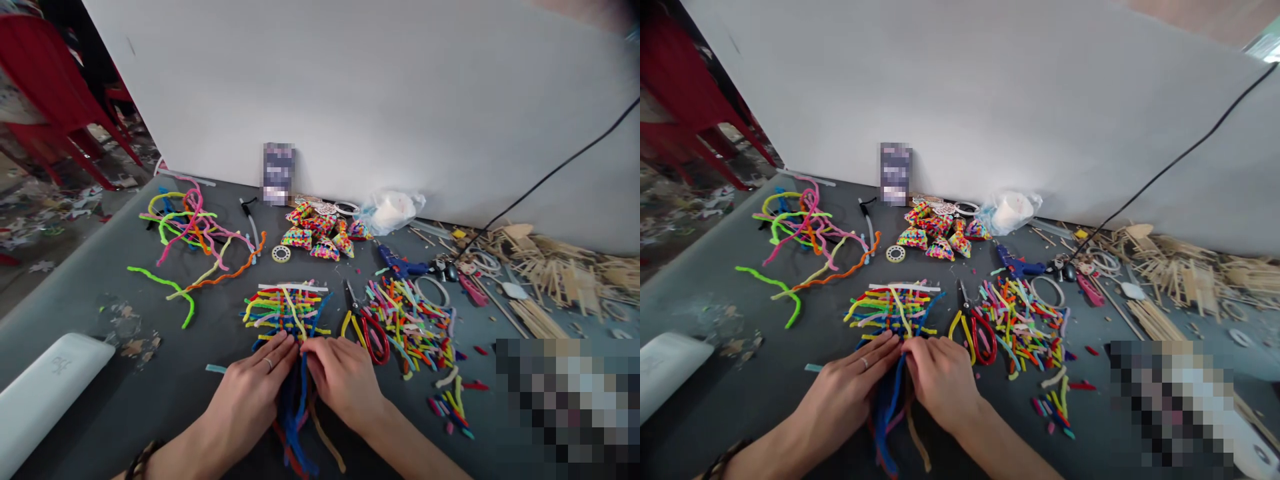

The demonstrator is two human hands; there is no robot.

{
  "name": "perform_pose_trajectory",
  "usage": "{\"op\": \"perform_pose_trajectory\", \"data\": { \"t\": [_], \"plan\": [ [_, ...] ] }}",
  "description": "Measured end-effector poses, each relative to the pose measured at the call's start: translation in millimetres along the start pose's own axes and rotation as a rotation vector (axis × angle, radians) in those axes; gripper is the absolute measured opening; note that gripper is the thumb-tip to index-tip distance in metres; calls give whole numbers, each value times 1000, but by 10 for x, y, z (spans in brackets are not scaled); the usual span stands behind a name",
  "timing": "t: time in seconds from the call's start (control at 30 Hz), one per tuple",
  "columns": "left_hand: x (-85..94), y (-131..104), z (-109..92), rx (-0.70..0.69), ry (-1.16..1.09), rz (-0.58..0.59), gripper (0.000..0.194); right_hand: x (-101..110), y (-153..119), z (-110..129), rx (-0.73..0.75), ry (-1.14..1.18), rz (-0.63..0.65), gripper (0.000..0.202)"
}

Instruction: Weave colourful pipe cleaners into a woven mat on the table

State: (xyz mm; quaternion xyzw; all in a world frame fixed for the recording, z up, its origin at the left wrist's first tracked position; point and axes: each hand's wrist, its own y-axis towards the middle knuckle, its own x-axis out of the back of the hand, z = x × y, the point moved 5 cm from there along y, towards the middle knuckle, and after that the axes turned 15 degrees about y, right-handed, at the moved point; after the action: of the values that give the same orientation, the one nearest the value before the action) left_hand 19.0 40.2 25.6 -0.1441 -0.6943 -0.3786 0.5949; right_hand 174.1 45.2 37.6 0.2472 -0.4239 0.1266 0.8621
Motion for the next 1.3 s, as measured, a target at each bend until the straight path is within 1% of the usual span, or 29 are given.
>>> {"op": "perform_pose_trajectory", "data": {
  "t": [0.07, 0.17, 0.27, 0.33, 0.4, 0.5, 0.6, 0.77, 0.9, 1.0, 1.1, 1.17, 1.23, 1.3],
  "plan": [
    [5, -3, -8, -18, 16, 1, 61, -4, 41, -68, -104, 68, -17, 14],
    [7, -16, -18, -37, 52, -2, 56, -2, 127, -95, -181, 98, -14, 10],
    [-5, -31, -25, -50, 71, 34, 63, 12, 221, -142, -298, 131, 4, 9],
    [-24, -36, -32, -57, 79, 83, 71, 25, 278, -202, -397, 203, 22, 10],
    [-41, -35, -47, -65, 108, 113, 73, 43, 329, -265, -478, 282, 29, 9],
    [-63, -37, -90, -90, 184, 105, 65, 56, 383, -323, -538, 314, 60, 7],
    [-87, -50, -138, -126, 233, 96, 56, 51, 410, -321, -540, 231, 80, 6],
    [-89, -54, -169, -127, 246, 119, 53, -20, 460, -269, -490, 81, 93, 6],
    [-52, -24, -189, -105, 264, 109, 51, -40, 457, -248, -439, -54, 47, 8],
    [-34, -10, -203, -97, 271, 90, 50, -4, 355, -237, -421, -16, -35, 11],
    [-24, -10, -201, -93, 248, 71, 50, 22, 228, -206, -365, 77, -101, 2],
    [-15, -12, -187, -91, 225, 64, 51, 24, 179, -188, -336, 114, -124, 5],
    [-1, -11, -165, -92, 199, 59, 53, 21, 179, -194, -352, 134, -129, 4],
    [19, -9, -133, -85, 172, 42, 56, 17, 219, -223, -407, 141, -110, 3]
  ]
}}
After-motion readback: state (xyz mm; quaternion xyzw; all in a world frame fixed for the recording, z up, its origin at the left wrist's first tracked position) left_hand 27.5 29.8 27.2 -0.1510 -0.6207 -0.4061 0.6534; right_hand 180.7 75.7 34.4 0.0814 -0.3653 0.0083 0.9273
